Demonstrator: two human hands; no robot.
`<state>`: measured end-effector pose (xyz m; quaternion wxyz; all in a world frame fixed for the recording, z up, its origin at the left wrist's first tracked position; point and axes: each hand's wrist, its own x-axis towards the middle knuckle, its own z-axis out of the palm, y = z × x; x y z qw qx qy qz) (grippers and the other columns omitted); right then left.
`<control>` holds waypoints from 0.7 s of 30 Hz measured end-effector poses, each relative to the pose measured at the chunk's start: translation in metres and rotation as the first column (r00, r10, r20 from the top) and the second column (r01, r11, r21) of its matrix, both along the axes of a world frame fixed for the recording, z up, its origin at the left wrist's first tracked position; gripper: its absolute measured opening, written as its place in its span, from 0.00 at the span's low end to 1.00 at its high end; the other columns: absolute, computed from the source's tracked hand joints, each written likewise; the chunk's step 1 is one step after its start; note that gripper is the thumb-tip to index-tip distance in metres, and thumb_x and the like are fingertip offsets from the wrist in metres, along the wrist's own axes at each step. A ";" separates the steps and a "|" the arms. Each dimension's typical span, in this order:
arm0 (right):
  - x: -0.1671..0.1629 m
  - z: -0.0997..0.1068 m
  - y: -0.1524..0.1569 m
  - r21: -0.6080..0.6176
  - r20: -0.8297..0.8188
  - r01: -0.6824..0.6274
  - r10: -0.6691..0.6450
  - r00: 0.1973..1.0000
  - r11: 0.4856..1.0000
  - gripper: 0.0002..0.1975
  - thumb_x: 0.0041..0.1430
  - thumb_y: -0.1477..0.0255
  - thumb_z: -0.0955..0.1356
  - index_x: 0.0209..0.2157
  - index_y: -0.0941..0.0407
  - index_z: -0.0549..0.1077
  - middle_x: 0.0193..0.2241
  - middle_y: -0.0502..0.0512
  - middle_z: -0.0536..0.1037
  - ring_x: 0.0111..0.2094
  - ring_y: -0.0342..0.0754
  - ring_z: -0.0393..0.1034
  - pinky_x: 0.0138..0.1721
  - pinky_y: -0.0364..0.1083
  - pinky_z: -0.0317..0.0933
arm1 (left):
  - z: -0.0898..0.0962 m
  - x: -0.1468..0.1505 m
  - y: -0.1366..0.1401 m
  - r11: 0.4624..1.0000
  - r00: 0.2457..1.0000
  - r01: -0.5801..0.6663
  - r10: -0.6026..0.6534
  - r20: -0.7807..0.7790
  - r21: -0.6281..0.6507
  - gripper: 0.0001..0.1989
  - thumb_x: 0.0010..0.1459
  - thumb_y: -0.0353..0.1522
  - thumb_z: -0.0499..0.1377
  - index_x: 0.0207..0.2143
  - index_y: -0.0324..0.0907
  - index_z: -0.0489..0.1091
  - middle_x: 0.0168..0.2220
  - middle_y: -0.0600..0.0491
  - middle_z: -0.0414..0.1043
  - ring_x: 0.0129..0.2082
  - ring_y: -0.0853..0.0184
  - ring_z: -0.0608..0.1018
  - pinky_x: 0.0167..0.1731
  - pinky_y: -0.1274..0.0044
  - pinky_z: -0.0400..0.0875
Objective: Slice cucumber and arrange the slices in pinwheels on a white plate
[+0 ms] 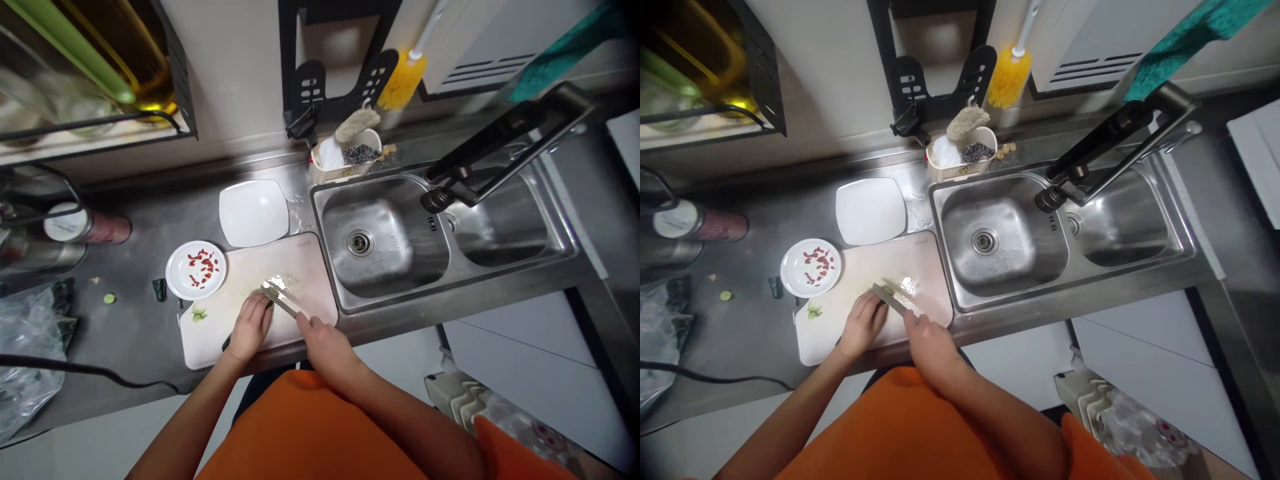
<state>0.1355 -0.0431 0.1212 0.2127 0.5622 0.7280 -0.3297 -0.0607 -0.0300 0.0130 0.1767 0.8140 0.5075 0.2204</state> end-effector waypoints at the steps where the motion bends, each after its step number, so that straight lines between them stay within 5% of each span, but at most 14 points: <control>1: 0.000 0.000 0.000 -0.005 -0.002 0.001 -0.001 1.000 1.000 0.21 0.60 0.83 0.55 0.53 0.56 0.60 0.35 0.59 0.73 0.32 0.50 0.73 0.29 0.43 0.64 | 0.000 0.000 0.000 1.000 1.000 0.000 0.000 -0.001 0.004 0.12 0.61 0.28 0.53 0.48 0.40 0.65 0.45 0.45 0.70 0.49 0.60 0.71 0.51 0.64 0.69; 21: 0.001 -0.002 0.002 0.004 -0.004 -0.015 0.015 1.000 1.000 0.19 0.59 0.83 0.57 0.51 0.56 0.61 0.33 0.58 0.74 0.33 0.50 0.73 0.28 0.41 0.62 | -0.002 0.000 -0.001 1.000 1.000 -0.003 0.003 0.015 0.014 0.14 0.60 0.27 0.53 0.49 0.40 0.66 0.47 0.45 0.71 0.50 0.60 0.71 0.53 0.64 0.68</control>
